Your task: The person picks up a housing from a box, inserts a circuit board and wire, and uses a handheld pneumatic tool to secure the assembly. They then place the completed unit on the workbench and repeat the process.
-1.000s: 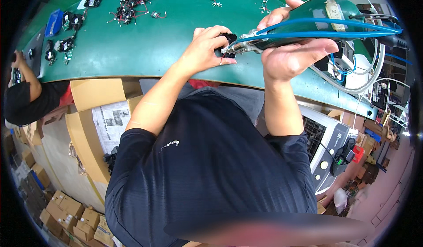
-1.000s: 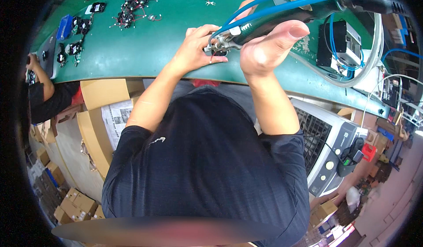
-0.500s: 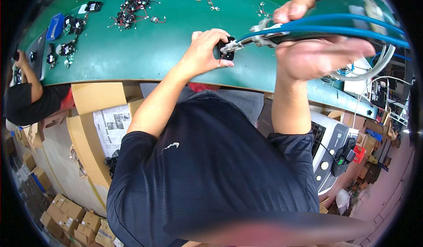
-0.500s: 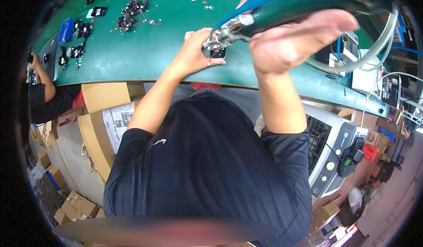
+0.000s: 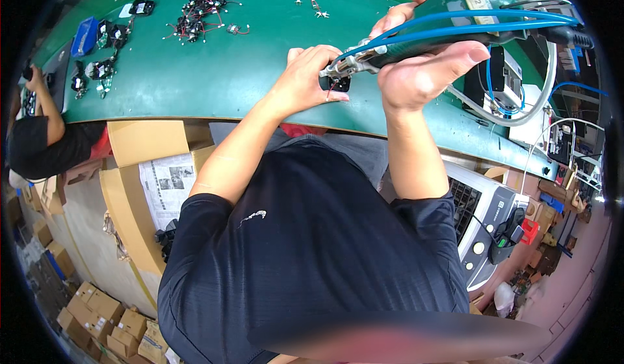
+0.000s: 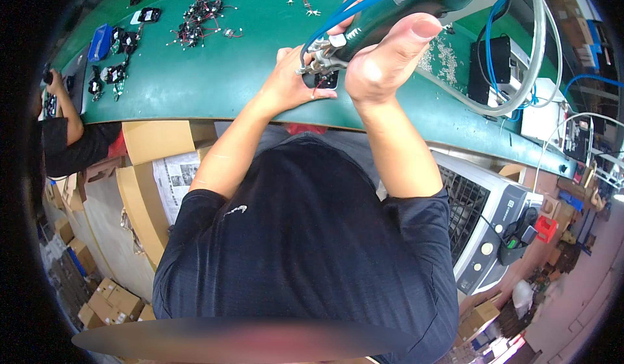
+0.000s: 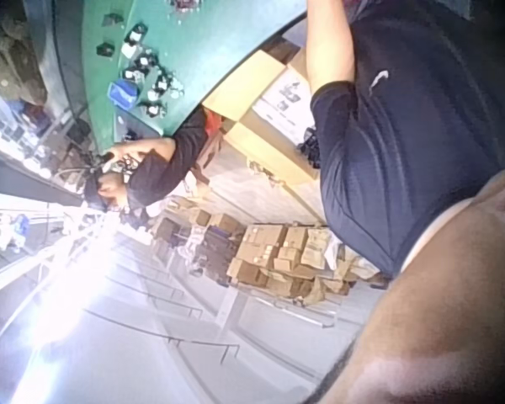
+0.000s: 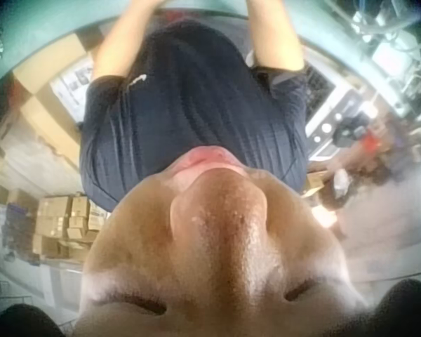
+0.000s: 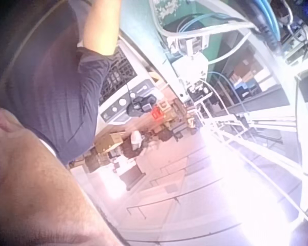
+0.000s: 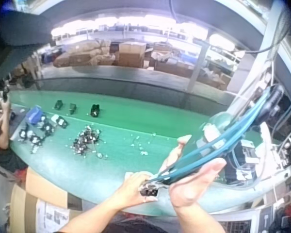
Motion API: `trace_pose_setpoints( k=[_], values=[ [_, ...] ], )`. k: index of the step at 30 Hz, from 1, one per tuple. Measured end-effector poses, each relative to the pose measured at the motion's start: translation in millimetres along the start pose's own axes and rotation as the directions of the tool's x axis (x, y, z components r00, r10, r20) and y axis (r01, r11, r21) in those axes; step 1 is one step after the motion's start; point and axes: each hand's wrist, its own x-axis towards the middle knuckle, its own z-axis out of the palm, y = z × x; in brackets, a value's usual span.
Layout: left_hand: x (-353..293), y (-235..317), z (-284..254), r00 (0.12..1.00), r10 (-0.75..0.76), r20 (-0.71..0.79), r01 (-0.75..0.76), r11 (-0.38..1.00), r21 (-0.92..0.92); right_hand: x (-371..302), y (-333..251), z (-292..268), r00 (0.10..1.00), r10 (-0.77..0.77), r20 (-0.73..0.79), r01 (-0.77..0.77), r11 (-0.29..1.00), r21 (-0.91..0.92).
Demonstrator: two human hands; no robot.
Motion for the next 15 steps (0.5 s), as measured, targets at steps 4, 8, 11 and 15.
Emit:
trace_pose_setpoints(
  k=[4,8,11,15],
  values=[
    [-1,-1,0,1.0,-0.002,-0.004,0.002,1.0,0.004,12,-12,1,0.999,-0.048,-0.018,0.049,0.994,0.097],
    [-1,-2,1,1.0,-0.008,-0.003,0.008,1.0,-0.014,16,-57,33,0.998,-0.053,-0.027,0.058,0.975,0.213],
    [-2,-3,2,1.0,0.005,-0.026,-0.005,1.0,0.001,25,-70,34,0.992,-0.085,-0.093,0.1,0.981,0.168],
    [-1,-1,-1,1.0,-0.017,-0.003,0.017,1.0,-0.011,18,-52,27,0.993,-0.115,-0.002,0.114,0.979,0.166]
  ],
)
